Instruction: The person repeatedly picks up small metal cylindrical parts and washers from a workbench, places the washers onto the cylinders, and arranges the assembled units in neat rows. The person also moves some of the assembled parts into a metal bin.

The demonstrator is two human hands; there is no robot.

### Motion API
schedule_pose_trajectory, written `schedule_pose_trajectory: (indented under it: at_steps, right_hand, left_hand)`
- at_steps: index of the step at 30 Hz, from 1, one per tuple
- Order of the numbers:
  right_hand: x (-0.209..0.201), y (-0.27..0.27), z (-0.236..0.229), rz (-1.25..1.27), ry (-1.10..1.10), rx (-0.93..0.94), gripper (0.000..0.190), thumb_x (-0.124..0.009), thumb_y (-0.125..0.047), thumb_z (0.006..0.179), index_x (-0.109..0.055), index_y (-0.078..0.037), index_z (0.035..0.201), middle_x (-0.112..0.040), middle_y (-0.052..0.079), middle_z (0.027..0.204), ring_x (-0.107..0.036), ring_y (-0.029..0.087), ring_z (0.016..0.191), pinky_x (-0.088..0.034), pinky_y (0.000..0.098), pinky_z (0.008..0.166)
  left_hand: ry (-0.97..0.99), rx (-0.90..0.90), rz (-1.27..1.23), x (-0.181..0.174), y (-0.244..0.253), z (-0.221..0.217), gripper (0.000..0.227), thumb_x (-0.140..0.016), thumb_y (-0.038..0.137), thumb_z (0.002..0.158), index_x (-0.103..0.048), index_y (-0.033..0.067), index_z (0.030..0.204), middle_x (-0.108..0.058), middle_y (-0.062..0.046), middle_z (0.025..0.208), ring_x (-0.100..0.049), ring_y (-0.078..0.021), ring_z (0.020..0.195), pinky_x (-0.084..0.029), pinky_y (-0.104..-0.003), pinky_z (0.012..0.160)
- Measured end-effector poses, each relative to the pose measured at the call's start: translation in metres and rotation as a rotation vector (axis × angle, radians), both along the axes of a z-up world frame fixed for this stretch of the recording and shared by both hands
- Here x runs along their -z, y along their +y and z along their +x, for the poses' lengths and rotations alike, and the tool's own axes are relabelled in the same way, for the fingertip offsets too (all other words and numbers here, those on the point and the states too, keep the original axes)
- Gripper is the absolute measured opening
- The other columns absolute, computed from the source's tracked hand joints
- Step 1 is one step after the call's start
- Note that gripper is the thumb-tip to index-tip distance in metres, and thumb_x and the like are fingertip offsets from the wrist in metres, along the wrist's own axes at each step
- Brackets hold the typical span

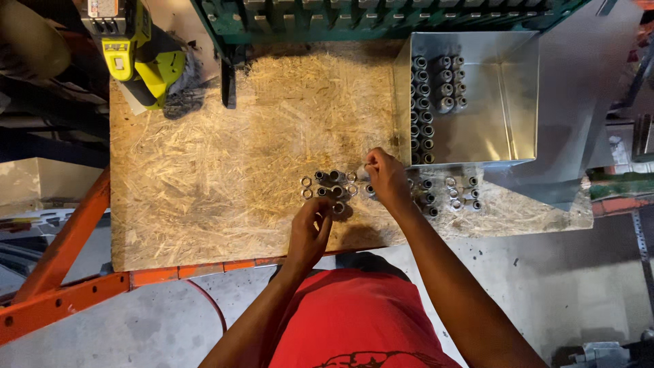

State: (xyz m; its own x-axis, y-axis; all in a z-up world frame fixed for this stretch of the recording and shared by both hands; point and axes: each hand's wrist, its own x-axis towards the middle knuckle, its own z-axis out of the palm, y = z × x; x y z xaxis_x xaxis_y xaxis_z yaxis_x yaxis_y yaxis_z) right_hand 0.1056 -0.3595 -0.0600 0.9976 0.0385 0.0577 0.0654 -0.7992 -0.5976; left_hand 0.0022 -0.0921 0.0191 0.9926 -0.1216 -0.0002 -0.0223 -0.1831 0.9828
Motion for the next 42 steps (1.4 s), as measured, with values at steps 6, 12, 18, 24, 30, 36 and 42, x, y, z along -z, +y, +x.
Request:
schedule_pose_trajectory:
  at_steps: [6,12,18,24,30,36,42]
  right_hand:
    - [0.000,-0.018,-0.002,0.063,0.015,0.015,0.014,-0.078,-0.026,0.114,-0.077,-0.028,0.128,-0.082,0.007,0.115,-0.083,0.035,0.113,-0.066,0.0447,0.098]
    - [-0.076,0.004,-0.041,0.996,0.267,0.180,0.035,-0.081,-0.020,0.111,-0.082,-0.003,0.141,-0.080,0.001,0.105,-0.072,0.006,0.095,-0.062,0.0237,0.088]
    - [-0.071,-0.004,-0.080,1.348,0.621,0.229,0.054,-0.082,-0.030,0.110,-0.074,0.010,0.146,-0.082,0.023,0.131,-0.085,0.033,0.112,-0.071,0.0503,0.103]
    - [-0.081,-0.013,-0.088,1.231,0.719,0.093,0.041,-0.081,-0.019,0.113,-0.078,0.012,0.139,-0.085,0.019,0.104,-0.087,0.025,0.091,-0.071,0.0363,0.083]
    - [-0.098,-0.017,-0.093,1.227,0.970,-0.021,0.052,-0.072,-0.048,0.117,-0.081,0.004,0.117,-0.085,0.020,0.091,-0.083,0.023,0.075,-0.071,0.0338,0.065]
    - [-0.063,-0.014,-0.093,1.159,0.717,-0.097,0.048,-0.078,-0.037,0.117,-0.076,0.010,0.126,-0.082,0.021,0.093,-0.081,0.025,0.078,-0.068,0.0357,0.066]
    - [-0.061,-0.012,-0.085,1.016,0.594,-0.091,0.052,-0.085,-0.038,0.112,-0.079,0.008,0.136,-0.083,0.021,0.091,-0.083,0.025,0.075,-0.071,0.0379,0.069]
  left_hand:
    - [-0.012,0.024,-0.014,0.002,-0.027,0.018,0.027,-0.071,-0.002,0.109,-0.080,0.0090,0.133,-0.077,-0.018,0.105,-0.080,-0.0377,0.084,-0.066,-0.043,0.071]
    - [0.025,0.009,-0.276,-0.003,-0.049,0.038,0.027,-0.068,0.005,0.119,-0.068,0.0042,0.146,-0.070,-0.017,0.112,-0.073,-0.0270,0.085,-0.064,-0.041,0.073]
    - [0.048,0.060,-0.169,0.021,-0.054,0.030,0.021,-0.075,0.006,0.114,-0.075,0.0063,0.136,-0.072,-0.013,0.094,-0.075,-0.0242,0.077,-0.059,-0.039,0.069]
    - [-0.189,0.297,0.224,-0.012,-0.039,0.030,0.031,-0.073,0.019,0.116,-0.071,0.0121,0.147,-0.073,-0.023,0.110,-0.077,-0.0502,0.095,-0.063,-0.057,0.077]
    - [-0.479,0.449,0.491,0.016,-0.031,0.031,0.020,-0.068,0.029,0.120,-0.069,0.0101,0.126,-0.067,-0.015,0.113,-0.074,-0.0461,0.094,-0.062,-0.053,0.084]
    - [-0.313,0.332,0.501,0.042,-0.040,0.020,0.033,-0.052,0.043,0.126,-0.067,0.0152,0.116,-0.066,-0.012,0.108,-0.075,-0.0465,0.091,-0.062,-0.055,0.081]
    - [0.122,0.152,0.267,-0.052,-0.048,0.033,0.043,-0.052,0.046,0.124,-0.073,0.0128,0.106,-0.078,-0.025,0.090,-0.079,-0.0556,0.090,-0.060,-0.060,0.079]
